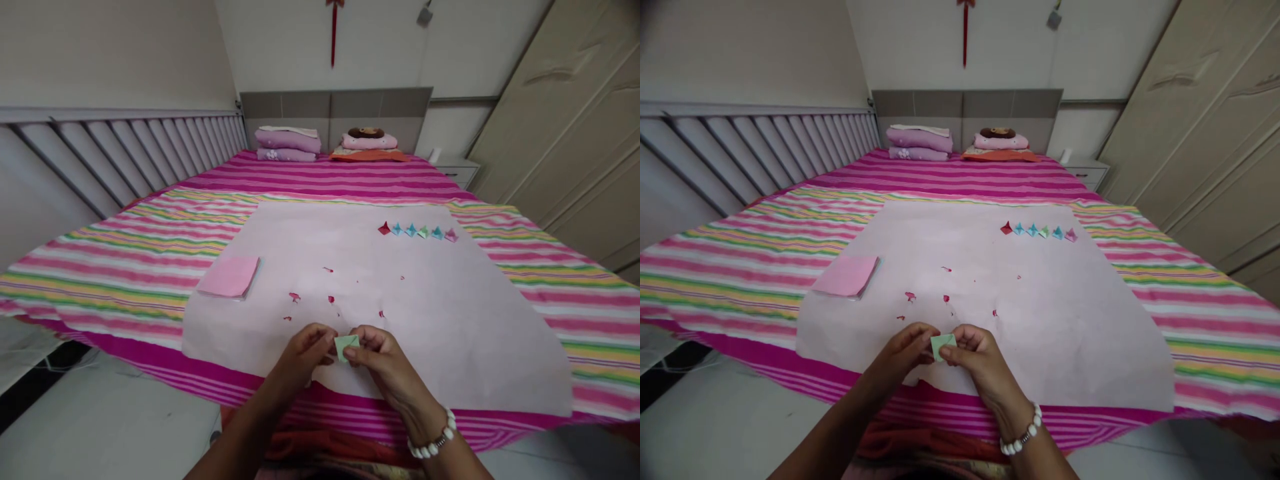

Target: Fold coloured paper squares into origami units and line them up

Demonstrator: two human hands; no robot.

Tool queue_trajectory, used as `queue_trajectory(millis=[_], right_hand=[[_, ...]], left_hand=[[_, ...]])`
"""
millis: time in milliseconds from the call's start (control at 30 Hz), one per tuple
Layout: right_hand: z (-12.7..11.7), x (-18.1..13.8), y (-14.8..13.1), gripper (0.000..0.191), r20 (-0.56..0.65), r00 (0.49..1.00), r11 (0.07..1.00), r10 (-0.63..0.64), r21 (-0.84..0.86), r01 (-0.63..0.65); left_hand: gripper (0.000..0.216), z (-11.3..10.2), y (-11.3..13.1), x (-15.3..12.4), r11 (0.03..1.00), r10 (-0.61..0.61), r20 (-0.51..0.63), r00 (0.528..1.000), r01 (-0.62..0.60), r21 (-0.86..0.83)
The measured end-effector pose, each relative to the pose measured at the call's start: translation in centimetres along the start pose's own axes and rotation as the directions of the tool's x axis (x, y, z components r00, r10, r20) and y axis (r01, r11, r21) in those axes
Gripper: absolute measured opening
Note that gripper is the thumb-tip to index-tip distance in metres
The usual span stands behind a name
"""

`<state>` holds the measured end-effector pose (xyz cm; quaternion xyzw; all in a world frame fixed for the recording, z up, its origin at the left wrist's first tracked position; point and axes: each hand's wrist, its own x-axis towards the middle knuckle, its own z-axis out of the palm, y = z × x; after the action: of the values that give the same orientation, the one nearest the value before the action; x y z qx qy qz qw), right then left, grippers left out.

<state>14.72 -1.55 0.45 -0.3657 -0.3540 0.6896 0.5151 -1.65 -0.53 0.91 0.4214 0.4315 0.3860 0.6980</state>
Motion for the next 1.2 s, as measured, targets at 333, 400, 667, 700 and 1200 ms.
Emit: queue_trajectory(millis=[333, 400, 667, 700, 1200], right_hand=[[0.4, 0.0, 0.6, 0.024, -0.06, 0.998, 1.0, -0.011, -0.006, 0.011], [0.5, -0.1, 0.5, 0.024, -0.06, 0.998, 1.0, -0.01, 0.026, 0.012], [0.9, -0.5, 0.3, 0.015, -0.11, 0.994, 0.989, 0.025, 0.15, -0.008], [0.9, -0.5, 0.3, 0.015, -0.121, 0.992, 0.987, 0.022, 0.158, -0.002], [0.3, -0.9, 0.1, 0.01, 0.01, 0.988, 0.987, -0.153, -0.053, 0.153]], left_hand=[[0.022, 0.5, 0.8, 0.0, 0.986, 0.132, -0.074, 0.988, -0.123, 0.115], [0.022, 0.6, 0.6, 0.1, 0.988, 0.137, -0.083, 0.987, -0.13, 0.087], [0.016, 0.6, 0.7, -0.3, 0.995, 0.099, -0.037, 0.994, -0.099, 0.01], [0.014, 0.6, 0.8, -0.3, 0.995, 0.096, -0.029, 0.995, -0.096, -0.007], [0.02, 0.8, 1.2, -0.4, 0.992, 0.118, -0.051, 0.992, -0.115, 0.055]])
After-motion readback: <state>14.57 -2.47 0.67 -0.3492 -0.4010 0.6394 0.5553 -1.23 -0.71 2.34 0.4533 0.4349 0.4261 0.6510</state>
